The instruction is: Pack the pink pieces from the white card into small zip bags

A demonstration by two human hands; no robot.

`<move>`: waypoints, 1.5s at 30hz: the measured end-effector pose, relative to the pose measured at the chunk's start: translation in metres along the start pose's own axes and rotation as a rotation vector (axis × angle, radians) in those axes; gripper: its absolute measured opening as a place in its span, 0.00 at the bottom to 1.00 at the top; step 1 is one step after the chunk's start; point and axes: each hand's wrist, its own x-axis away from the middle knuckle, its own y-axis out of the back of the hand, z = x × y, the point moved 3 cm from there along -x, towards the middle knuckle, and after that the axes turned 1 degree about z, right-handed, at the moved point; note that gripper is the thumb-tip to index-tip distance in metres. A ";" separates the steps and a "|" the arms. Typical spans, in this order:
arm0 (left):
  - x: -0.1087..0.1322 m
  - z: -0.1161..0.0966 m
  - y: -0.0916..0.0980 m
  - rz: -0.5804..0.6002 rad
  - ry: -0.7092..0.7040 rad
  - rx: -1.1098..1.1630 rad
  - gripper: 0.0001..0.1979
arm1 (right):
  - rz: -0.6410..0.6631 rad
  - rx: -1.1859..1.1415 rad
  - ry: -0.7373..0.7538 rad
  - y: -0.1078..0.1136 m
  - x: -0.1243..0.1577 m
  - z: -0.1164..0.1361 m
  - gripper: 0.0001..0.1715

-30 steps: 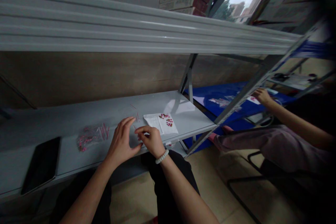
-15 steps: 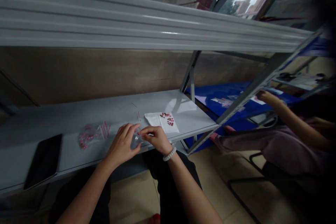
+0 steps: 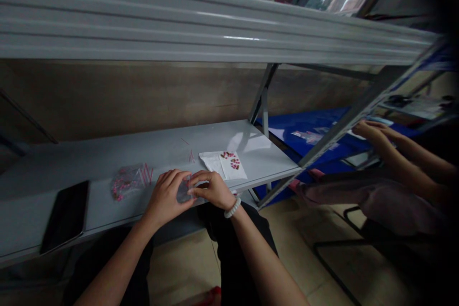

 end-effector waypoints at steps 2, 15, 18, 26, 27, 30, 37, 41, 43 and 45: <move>0.001 0.000 0.002 0.014 -0.013 0.001 0.23 | 0.027 0.001 0.023 0.000 0.000 0.002 0.13; 0.002 0.004 0.006 -0.007 -0.058 -0.042 0.24 | -0.009 0.202 0.093 -0.002 -0.002 0.011 0.15; 0.003 0.005 0.005 -0.022 -0.016 -0.009 0.23 | -0.060 0.232 0.139 0.000 -0.002 0.011 0.12; 0.001 0.007 0.004 0.005 0.023 0.073 0.21 | -0.044 0.026 0.117 -0.003 -0.002 0.001 0.11; 0.001 0.007 0.004 0.006 0.030 0.083 0.21 | -0.022 -0.009 0.084 -0.005 -0.002 0.000 0.11; 0.001 0.009 0.003 0.022 0.037 0.097 0.21 | 0.056 -0.038 0.010 -0.008 -0.001 -0.003 0.12; 0.001 0.009 0.004 0.044 0.066 0.218 0.25 | 0.157 -0.118 0.052 -0.008 -0.001 0.006 0.15; -0.002 0.006 0.008 0.051 0.051 0.279 0.25 | 0.099 -0.058 0.015 -0.007 -0.001 0.007 0.14; -0.004 0.006 0.008 0.047 0.046 0.276 0.24 | 0.062 -0.006 0.012 -0.005 0.000 0.006 0.13; -0.005 0.007 0.007 0.030 0.049 0.262 0.20 | 0.039 0.018 0.019 -0.002 0.001 0.004 0.11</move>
